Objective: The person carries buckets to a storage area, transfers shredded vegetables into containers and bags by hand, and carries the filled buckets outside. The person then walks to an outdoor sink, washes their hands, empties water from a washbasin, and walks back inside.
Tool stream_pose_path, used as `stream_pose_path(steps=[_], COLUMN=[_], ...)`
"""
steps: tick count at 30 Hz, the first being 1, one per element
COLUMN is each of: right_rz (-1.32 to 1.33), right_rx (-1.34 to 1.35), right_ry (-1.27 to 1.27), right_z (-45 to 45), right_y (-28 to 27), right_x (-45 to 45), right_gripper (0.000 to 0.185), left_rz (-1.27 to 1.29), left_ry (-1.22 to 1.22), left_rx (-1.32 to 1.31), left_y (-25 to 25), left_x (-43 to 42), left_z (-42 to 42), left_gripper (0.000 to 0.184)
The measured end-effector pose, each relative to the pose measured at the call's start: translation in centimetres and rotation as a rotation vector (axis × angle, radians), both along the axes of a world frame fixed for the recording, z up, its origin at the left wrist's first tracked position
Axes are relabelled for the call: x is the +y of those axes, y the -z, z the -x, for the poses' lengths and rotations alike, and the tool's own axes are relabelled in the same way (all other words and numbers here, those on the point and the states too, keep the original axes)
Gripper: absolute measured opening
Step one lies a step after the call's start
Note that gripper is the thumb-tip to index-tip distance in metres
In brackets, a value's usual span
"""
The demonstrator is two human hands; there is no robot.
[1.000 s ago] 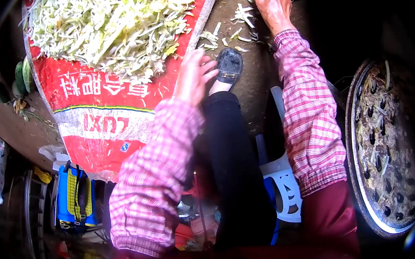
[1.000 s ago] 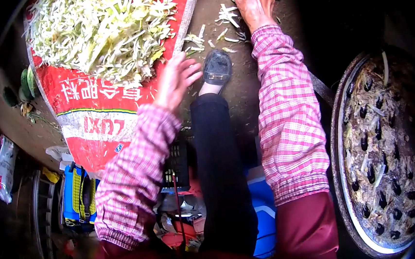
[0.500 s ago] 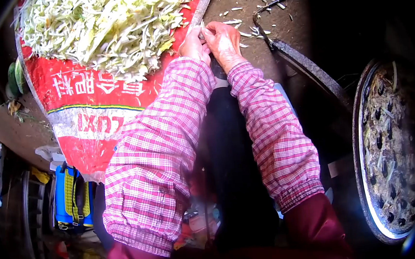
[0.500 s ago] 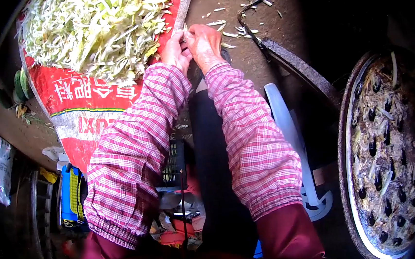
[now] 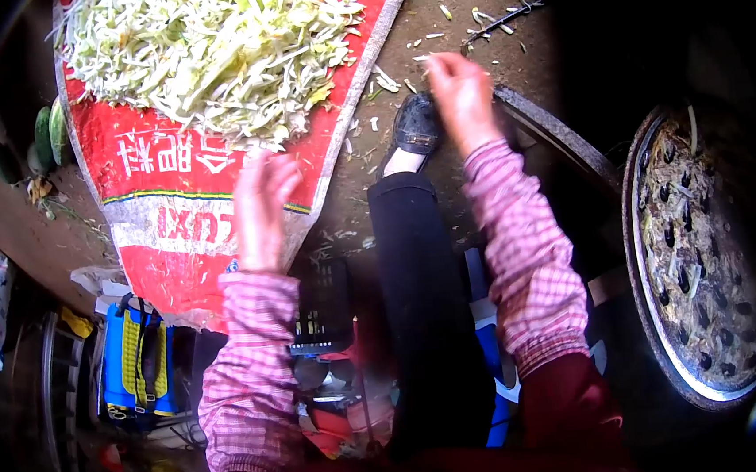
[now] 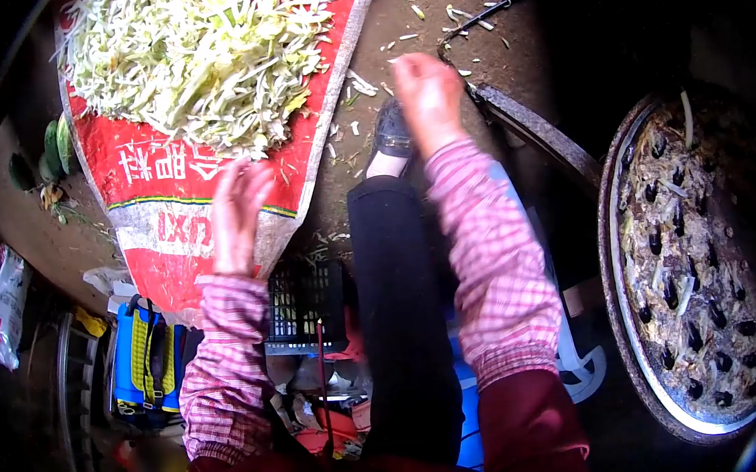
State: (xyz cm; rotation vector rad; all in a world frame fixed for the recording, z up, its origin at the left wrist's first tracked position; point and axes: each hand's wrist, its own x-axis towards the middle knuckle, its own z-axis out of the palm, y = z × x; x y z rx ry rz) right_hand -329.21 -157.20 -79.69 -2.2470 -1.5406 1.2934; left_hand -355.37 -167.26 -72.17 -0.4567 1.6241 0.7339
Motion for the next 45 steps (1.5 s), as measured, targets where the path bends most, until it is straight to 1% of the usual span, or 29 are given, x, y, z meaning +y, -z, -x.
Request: stream_pose_path(steps=[1, 2, 3, 4, 5, 6, 8, 10, 12, 13, 16, 18, 19, 22, 23, 24, 26, 27, 28, 30, 32, 34, 36, 38, 40, 42, 43, 44, 45], right_rz=[-0.007, 0.013, 0.084, 0.157, 0.117, 0.073, 0.078, 0.111, 0.159, 0.174, 0.123, 0.178, 0.178, 0.184, 0.201, 0.212, 0.032, 0.069, 0.059, 0.14, 0.119, -0.028, -0.111, -0.061, -0.021, 0.055, 0.04, -0.134, -0.141], right_rx=[-0.12, -0.212, -0.234, -0.26, -0.277, -0.292, -0.223, -0.111, 0.077, 0.199, 0.043, -0.056, -0.175, -0.243, -0.213, -0.348, -0.258, -0.08, -0.058, 0.286, 0.268, 0.007, -0.179, -0.235, -0.114, -0.112, -0.14, -0.111, -0.133], right_ry=[-0.075, -0.071, -0.097, -0.123, -0.183, -0.243, -0.172, -0.109, -0.077, 0.058, 0.251, 0.26, 0.064, 0.05, 0.121, 0.041, 0.048, 0.136, 0.059, 0.342, 0.443, 0.128, -0.146, -0.195, -0.197, -0.426, -0.372, -0.279, -0.205], right_z=[-2.2, -3.8, -4.8, -5.5, -5.1, -4.2, -2.8, -0.8, 0.2, 0.1, -2.6, -5.6, -6.8, -7.3, -5.8, -4.7, -2.5, -1.8, -0.9, -0.5, -1.2, -2.9, -3.2, -2.5, -1.5, -0.7, -0.5, -0.9, -1.6], right_y=[0.9, 2.3, 3.8, 4.8, 4.8, 4.8, 5.5, 6.1, 6.6, 6.9, 3.1, 3.3, 3.6, 6.7, 6.6, 5.9, 4.1, 4.1, 3.7, 4.9, 4.2, 4.8, 4.4, 4.8, 5.2, 5.5, 4.5, 4.4, 4.3], right_x=[0.7, 0.7, 0.8, 0.5, 0.3, 0.2, -0.5, -1.5, -2.9, -3.5, -3.3, -4.5, -4.8, -6.3, -5.7, -5.1, -4.1, -3.9, -3.4, -3.5, -1.7, -0.7, 0.3, 0.9, 0.7, 0.5, 1.4, 2.3, 3.4], right_gripper=[0.022, 0.023, 0.024, 0.026, 0.026, 0.026, 0.025, 0.025, 0.023, 0.021, 0.02, 0.02, 0.022, 0.024, 0.025, 0.027, 0.022, 0.022, 0.022, 0.02, 0.019, 0.019, 0.021, 0.023, 0.025, 0.026, 0.026, 0.026, 0.026], left_rz=[-0.034, -0.039, -0.063, -0.082, -0.084, -0.064, -0.02, 0.008, -0.057, -0.073, -0.077, -0.072, -0.067, -0.081, -0.086, -0.087, -0.093, -0.089, -0.08, -0.093, -0.1, -0.089, -0.087, -0.093, -0.096, -0.15, -0.175, -0.187, -0.198], left_ry=[0.113, 0.116, 0.085, 0.162, 0.211, 0.158, 0.181, 0.294, 0.342, 0.329, 0.353, 0.346, 0.321, 0.313, 0.308, 0.303, 0.333, 0.34, 0.349, 0.352, 0.338, 0.309, 0.358, 0.384, 0.393, 0.528, 0.595, 0.615, 0.633], left_rx=[-0.033, -0.076, -0.148, -0.159, -0.147, -0.149, -0.05, 0.042, 0.089, 0.078, 0.099, 0.103, 0.106, 0.136, 0.132, 0.129, 0.155, 0.181, 0.203, 0.213, 0.2, 0.156, 0.209, 0.245, 0.257, 0.303, 0.329, 0.385, 0.443], left_y=[0.5, 0.9, 2.2, 3.5, 5.3, 7.2, 10.0, 12.1, 13.4, 13.3, 11.7, 11.9, 11.8, 12.5, 12.5, 12.5, 13.1, 13.2, 13.3, 13.6, 13.4, 12.7, 12.9, 13.6, 13.9, 13.5, 13.3, 13.3, 13.4], left_x=[-0.1, 0.5, 0.6, 1.3, 1.3, 1.5, 2.8, 3.4, 2.8, 2.9, 3.9, 3.9, 4.1, 3.6, 3.7, 3.6, 3.0, 3.2, 3.0, 2.7, 3.2, 3.6, 3.3, 3.2, 3.2, 3.3, 3.5, 3.6, 3.7], left_z=[-1.9, -4.0, -5.9, -7.9, -9.8, -11.6, -14.1, -15.4, -15.6, -15.4, -14.8, -15.1, -15.4, -15.9, -15.9, -15.7, -15.9, -16.1, -16.3, -16.3, -16.1, -16.1, -16.4, -16.6, -16.5, -16.4, -16.3, -16.3, -16.3], left_gripper=[0.028, 0.029, 0.029, 0.03, 0.034, 0.038, 0.038, 0.037, 0.036, 0.036, 0.036, 0.04, 0.04, 0.04, 0.04, 0.039, 0.039, 0.04, 0.04, 0.041, 0.042, 0.043, 0.044, 0.045, 0.044, 0.043, 0.043, 0.041, 0.04])
